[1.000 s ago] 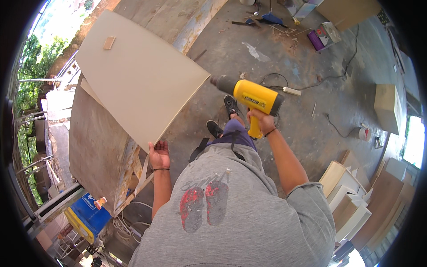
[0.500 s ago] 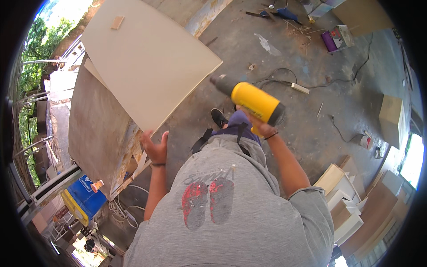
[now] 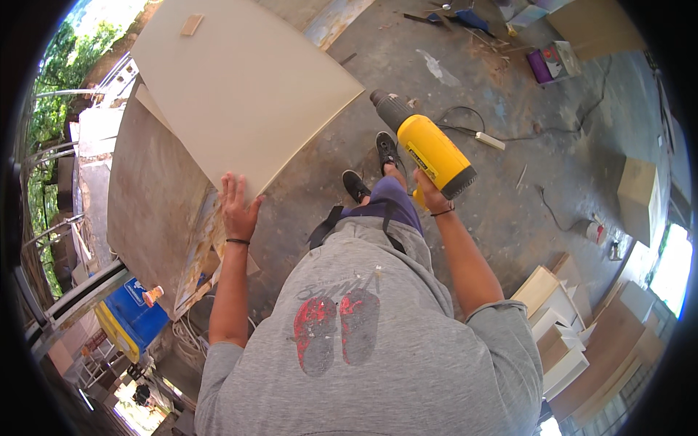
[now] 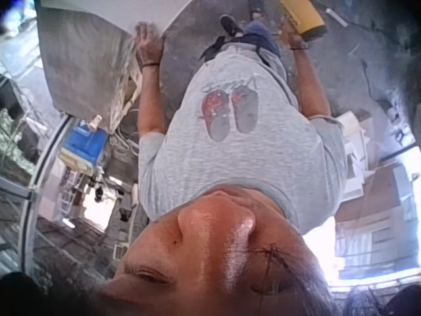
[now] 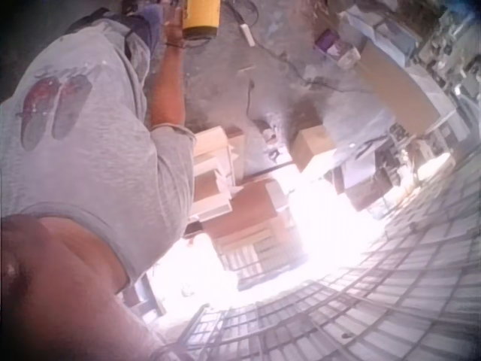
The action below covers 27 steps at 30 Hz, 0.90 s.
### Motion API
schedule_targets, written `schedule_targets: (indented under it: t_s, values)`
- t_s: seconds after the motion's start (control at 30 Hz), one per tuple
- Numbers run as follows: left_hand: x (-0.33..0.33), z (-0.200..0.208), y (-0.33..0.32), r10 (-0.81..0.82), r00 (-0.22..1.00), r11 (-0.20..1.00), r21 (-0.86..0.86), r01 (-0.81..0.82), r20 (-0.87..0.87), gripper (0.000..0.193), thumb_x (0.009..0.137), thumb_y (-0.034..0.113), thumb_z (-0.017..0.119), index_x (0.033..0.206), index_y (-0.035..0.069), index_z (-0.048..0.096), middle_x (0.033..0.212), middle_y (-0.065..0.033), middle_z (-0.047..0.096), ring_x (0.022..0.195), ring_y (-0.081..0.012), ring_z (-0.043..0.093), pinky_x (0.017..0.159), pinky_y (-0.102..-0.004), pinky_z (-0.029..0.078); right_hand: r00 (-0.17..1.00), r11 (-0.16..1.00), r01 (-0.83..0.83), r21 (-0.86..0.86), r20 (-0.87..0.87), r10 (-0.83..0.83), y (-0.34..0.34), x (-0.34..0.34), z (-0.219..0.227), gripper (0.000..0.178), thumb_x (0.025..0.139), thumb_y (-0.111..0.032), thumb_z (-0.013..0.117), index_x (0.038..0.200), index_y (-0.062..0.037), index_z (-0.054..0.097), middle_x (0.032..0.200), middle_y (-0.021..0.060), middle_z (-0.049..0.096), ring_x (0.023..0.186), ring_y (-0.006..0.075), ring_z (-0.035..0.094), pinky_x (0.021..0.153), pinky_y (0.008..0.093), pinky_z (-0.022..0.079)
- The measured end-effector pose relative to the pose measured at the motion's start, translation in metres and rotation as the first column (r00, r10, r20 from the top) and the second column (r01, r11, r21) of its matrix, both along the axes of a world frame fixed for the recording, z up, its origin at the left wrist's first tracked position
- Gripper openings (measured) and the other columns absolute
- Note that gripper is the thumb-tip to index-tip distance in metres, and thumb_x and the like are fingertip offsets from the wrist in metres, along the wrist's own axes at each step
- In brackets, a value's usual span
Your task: The person applies a flexible edge-banding strip to the side of a wooden board, using a heat gun to activate the adhesive and pressing the strip into place by hand.
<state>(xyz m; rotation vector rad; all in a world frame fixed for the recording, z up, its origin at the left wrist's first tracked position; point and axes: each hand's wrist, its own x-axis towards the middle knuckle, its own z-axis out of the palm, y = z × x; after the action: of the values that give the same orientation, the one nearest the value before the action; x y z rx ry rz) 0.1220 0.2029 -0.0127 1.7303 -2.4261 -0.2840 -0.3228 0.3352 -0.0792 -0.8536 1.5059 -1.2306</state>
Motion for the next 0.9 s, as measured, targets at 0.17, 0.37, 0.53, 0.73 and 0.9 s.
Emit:
schedule_targets:
  t_s: [0.17, 0.37, 0.53, 0.73, 0.9]
  values:
    - [0.015, 0.003, 0.002, -0.109, 0.992, 0.993, 0.034, 0.111, -0.057, 0.059, 0.082, 0.025, 0.068, 0.135, 0.008, 0.048, 0.150, -0.0162, 0.030, 0.141, -0.0336, 0.025, 0.110, -0.0548, 0.023, 0.896, 0.966, -0.229, -0.121, -0.413, 0.161, -0.001, 0.038, 0.005, 0.031, 0.087, -0.019, 0.064, 0.116, -0.0077, 0.061, 0.112, 0.0093, 0.064, 0.103, 0.0208, 0.062, 0.089, 0.0353, 0.048]
    - [0.036, 0.018, 0.005, -0.124, 0.990, 0.990, 0.064, 0.129, -0.073, 0.067, 0.076, 0.015, 0.072, 0.137, 0.007, 0.045, 0.151, -0.0114, 0.031, 0.141, -0.0321, 0.024, 0.112, -0.0500, 0.022, 0.883, 0.843, -0.441, 0.308, 0.314, 0.348, -0.042, 0.087, 0.068, 0.056, 0.094, -0.045, 0.041, 0.122, 0.0027, 0.054, 0.123, 0.0183, 0.058, 0.111, 0.0300, 0.058, 0.097, 0.0410, 0.044]
    - [0.042, 0.035, 0.007, -0.092, 0.994, 0.989, 0.125, 0.084, 0.062, 0.078, 0.071, 0.016, 0.075, 0.140, 0.009, 0.040, 0.151, -0.0070, 0.031, 0.142, -0.0307, 0.021, 0.112, -0.0504, 0.022, 0.173, 0.784, -0.610, -0.115, 0.946, 0.273, -0.045, 0.106, 0.028, 0.055, 0.095, -0.044, 0.037, 0.115, 0.0028, 0.057, 0.112, 0.0177, 0.063, 0.102, 0.0266, 0.063, 0.089, 0.0344, 0.048]
    - [0.047, 0.031, 0.009, -0.087, 0.994, 0.988, 0.134, 0.077, 0.070, 0.083, 0.069, 0.016, 0.076, 0.142, 0.011, 0.037, 0.152, -0.0043, 0.031, 0.142, -0.0293, 0.021, 0.112, -0.0511, 0.022, 0.663, 0.658, -0.748, -0.082, -0.063, 0.746, -0.053, 0.145, 0.041, 0.025, 0.081, -0.024, 0.064, 0.097, -0.0047, 0.064, 0.091, 0.0089, 0.068, 0.085, 0.0210, 0.067, 0.073, 0.0298, 0.050]
    - [0.050, 0.028, 0.009, -0.101, 0.991, 0.989, 0.117, 0.090, 0.087, 0.077, 0.074, 0.020, 0.072, 0.143, 0.015, 0.038, 0.153, -0.0013, 0.029, 0.142, -0.0272, 0.022, 0.114, -0.0478, 0.020, 0.667, 0.723, -0.691, 0.007, 0.394, 0.633, -0.039, 0.128, 0.020, 0.025, 0.085, -0.017, 0.060, 0.104, -0.0006, 0.063, 0.099, 0.0106, 0.068, 0.091, 0.0209, 0.067, 0.080, 0.0299, 0.051]
